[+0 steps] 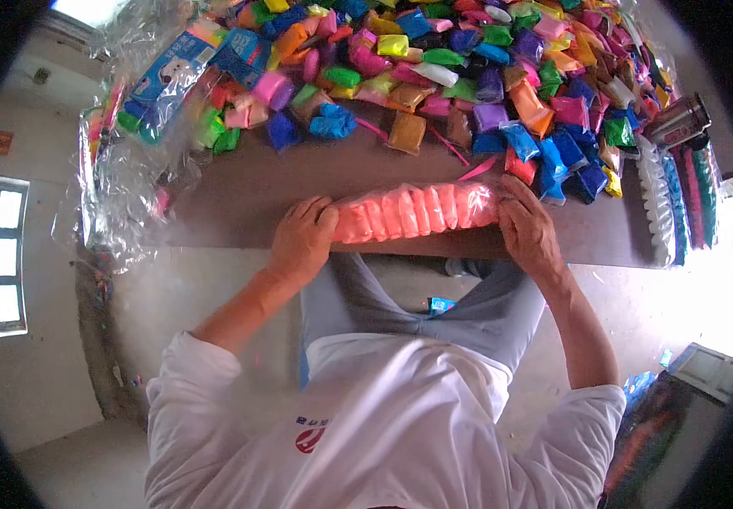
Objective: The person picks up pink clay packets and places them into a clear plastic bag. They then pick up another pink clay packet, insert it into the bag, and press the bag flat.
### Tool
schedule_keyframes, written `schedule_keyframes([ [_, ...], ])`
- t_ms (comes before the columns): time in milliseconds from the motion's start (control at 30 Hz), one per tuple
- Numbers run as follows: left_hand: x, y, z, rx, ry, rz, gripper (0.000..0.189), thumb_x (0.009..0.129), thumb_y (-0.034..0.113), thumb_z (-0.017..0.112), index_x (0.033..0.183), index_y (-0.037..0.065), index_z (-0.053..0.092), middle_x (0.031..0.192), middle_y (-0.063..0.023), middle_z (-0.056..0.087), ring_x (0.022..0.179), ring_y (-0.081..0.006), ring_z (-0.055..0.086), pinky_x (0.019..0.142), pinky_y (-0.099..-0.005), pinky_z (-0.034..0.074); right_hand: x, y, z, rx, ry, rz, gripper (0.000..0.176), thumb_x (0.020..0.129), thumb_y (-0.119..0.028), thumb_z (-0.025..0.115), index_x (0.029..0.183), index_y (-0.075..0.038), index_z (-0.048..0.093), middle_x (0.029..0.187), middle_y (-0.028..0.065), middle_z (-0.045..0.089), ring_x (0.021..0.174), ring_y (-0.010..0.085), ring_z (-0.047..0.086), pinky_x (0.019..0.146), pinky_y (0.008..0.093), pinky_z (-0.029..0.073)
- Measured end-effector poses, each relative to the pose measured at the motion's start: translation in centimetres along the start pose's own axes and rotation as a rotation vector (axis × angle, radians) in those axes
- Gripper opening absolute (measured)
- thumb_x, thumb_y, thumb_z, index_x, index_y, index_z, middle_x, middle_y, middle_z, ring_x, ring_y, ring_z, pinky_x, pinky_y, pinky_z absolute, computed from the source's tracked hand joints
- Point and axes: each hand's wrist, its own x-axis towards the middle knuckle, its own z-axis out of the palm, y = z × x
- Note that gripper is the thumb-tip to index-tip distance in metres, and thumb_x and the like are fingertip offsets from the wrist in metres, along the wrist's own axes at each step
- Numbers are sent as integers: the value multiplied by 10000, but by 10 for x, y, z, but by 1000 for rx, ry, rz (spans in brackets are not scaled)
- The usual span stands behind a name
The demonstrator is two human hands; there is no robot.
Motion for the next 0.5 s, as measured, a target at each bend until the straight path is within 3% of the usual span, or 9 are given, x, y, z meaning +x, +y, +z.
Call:
schedule_keyframes([
  [167,-5,4,8,-17,72,-22,213,799,96,535,997,19,547,1095,-168,619,1063,-341,575,910,-450,470,-7,19,2,-269,-70,-86,152,816,-27,551,960,19,567,1258,225,499,1142,360,528,914,411,474],
  [333,-5,3,11,-11,83,-5,220,803,103,535,1008,21,545,1108,-167,616,1067,-339,573,914,-451,468,4,7,-4,-602,-217,-191,289,772,-80,531,1033,38,574,1256,202,502,1140,327,501,990,419,397],
  [500,-5,4,11,-45,99,-7,227,804,102,548,1018,25,538,1120,-170,609,1082,-343,563,914,-449,468,11,-4,-9,-625,-323,-176,345,760,-76,527,1069,71,565,1258,225,495,1151,333,488,1024,427,363],
])
